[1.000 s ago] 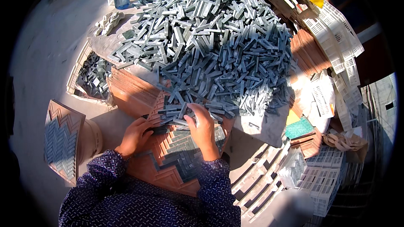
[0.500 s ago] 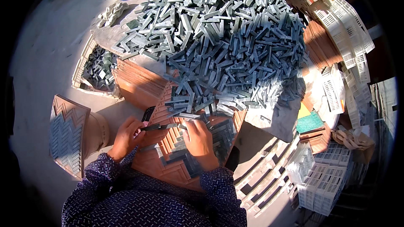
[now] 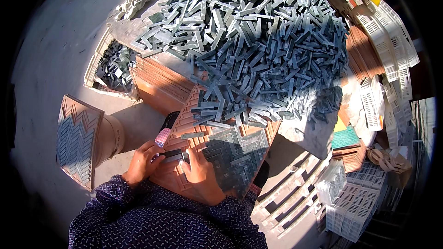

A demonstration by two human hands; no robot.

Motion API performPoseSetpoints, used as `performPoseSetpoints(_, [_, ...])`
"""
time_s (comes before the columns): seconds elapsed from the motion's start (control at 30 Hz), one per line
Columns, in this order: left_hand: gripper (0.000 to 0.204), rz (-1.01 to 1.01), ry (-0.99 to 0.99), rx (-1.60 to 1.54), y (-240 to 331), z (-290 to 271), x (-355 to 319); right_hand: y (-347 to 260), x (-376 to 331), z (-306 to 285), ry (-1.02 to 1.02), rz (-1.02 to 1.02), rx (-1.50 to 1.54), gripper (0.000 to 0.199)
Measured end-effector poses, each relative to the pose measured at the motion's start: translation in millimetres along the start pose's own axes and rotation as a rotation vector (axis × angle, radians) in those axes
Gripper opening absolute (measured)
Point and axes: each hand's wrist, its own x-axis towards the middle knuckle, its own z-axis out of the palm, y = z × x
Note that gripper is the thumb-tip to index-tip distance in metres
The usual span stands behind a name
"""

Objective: The person picks small rectangular tiles from a large pile and places them one by one onto a wooden board, forming a herringbone pattern. The person continues arranging the tiles in a consistent orientation to extend the pattern across the board surface.

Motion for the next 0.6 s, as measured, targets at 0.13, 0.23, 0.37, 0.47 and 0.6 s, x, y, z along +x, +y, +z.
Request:
performPoseSetpoints(0.13, [0.019,0.003,0.002,-0.006,1.3,-0.3,-1.6,-5.5,-2.1,-7.8,-0.021,-0.048,-0.105,0.036])
performPoseSetpoints(0.23, [0.02,0.025,0.005,0.003,3.0,0.0,-1.6,-9.4,-2.0,-10.4,-0.054,-0.041,-0.153,0.035])
performPoseSetpoints(0.37, [0.02,0.078,0.003,0.04,6.8,3.3,2.1,0.4,-1.0,-3.2,-0.025,-0.03,-0.104,0.035])
performPoseSetpoints(0.47, [0.021,0.124,0.007,0.069,7.6,6.7,5.3,4.1,0.3,-3.8,0.009,-0.031,-0.026,0.033])
performPoseSetpoints(0.6, [0.02,0.127,0.016,0.045,3.4,9.4,6.5,0.1,6.6,-25.3,0.049,-0.025,0.052,0.023])
